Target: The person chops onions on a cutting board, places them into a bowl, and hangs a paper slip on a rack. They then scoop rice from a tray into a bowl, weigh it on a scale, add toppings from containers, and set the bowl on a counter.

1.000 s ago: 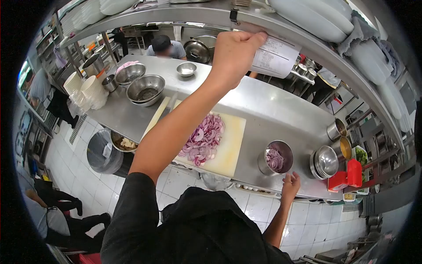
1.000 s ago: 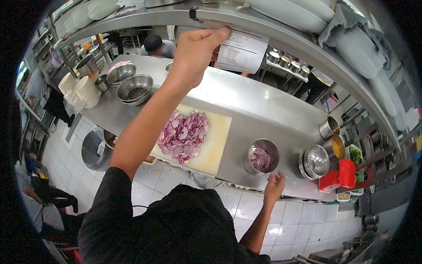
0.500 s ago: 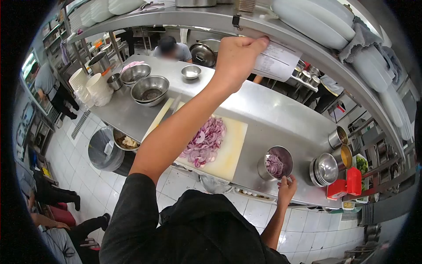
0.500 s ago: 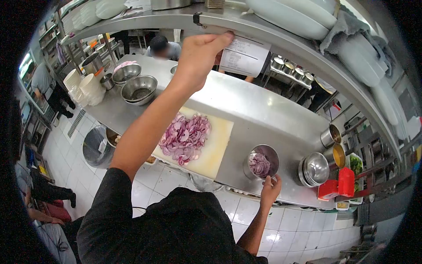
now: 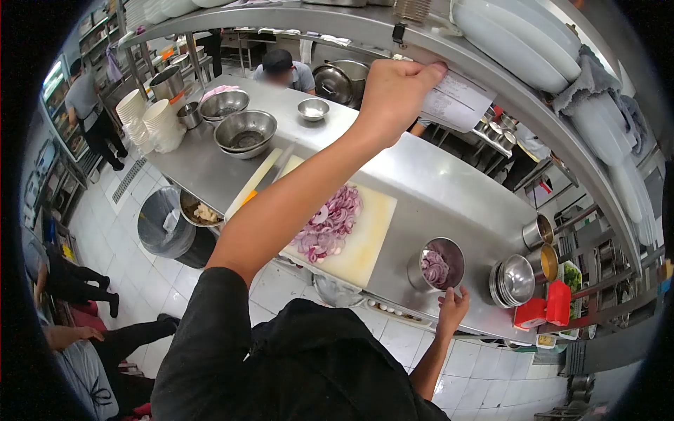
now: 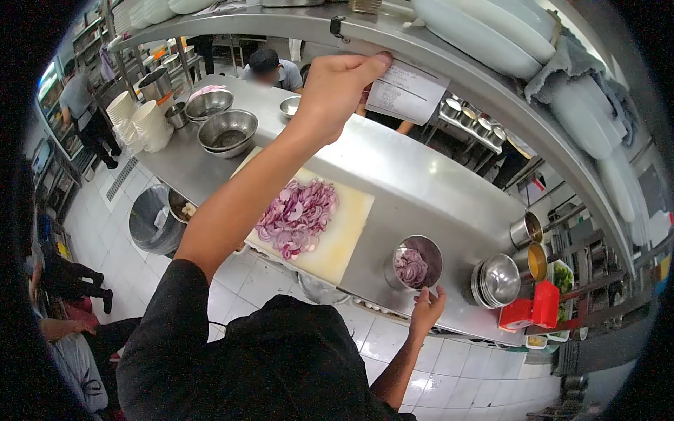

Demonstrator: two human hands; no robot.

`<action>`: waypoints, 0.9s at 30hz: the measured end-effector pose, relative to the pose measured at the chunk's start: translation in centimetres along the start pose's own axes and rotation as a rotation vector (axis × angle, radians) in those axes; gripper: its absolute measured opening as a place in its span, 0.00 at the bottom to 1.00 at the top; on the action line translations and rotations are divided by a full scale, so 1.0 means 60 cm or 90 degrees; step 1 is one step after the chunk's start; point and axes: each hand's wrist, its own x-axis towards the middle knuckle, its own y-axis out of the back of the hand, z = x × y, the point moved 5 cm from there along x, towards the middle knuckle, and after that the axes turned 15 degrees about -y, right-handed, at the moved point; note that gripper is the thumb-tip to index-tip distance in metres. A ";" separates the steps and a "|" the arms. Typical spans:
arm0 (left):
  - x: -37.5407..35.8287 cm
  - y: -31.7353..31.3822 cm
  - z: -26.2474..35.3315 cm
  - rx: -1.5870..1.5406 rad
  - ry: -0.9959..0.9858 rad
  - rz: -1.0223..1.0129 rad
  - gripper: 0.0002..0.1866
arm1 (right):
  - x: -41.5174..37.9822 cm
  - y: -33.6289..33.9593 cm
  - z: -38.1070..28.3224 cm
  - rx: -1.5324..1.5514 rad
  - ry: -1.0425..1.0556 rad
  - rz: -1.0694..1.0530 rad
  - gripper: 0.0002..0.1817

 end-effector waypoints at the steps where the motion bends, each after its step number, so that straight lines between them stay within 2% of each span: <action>1: 0.001 0.001 -0.003 0.008 0.002 -0.009 0.14 | -0.001 -0.001 0.000 -0.002 -0.004 0.001 0.26; 16: 0.001 0.002 0.001 0.024 0.007 -0.037 0.15 | -0.004 -0.011 0.001 -0.007 -0.014 -0.001 0.28; 19: 0.005 0.001 -0.012 -0.050 -0.022 0.009 0.15 | -0.007 -0.011 0.000 0.001 -0.015 -0.009 0.29; 27: 0.005 0.002 -0.013 -0.035 -0.006 0.004 0.15 | -0.004 -0.012 0.002 0.026 -0.033 -0.022 0.28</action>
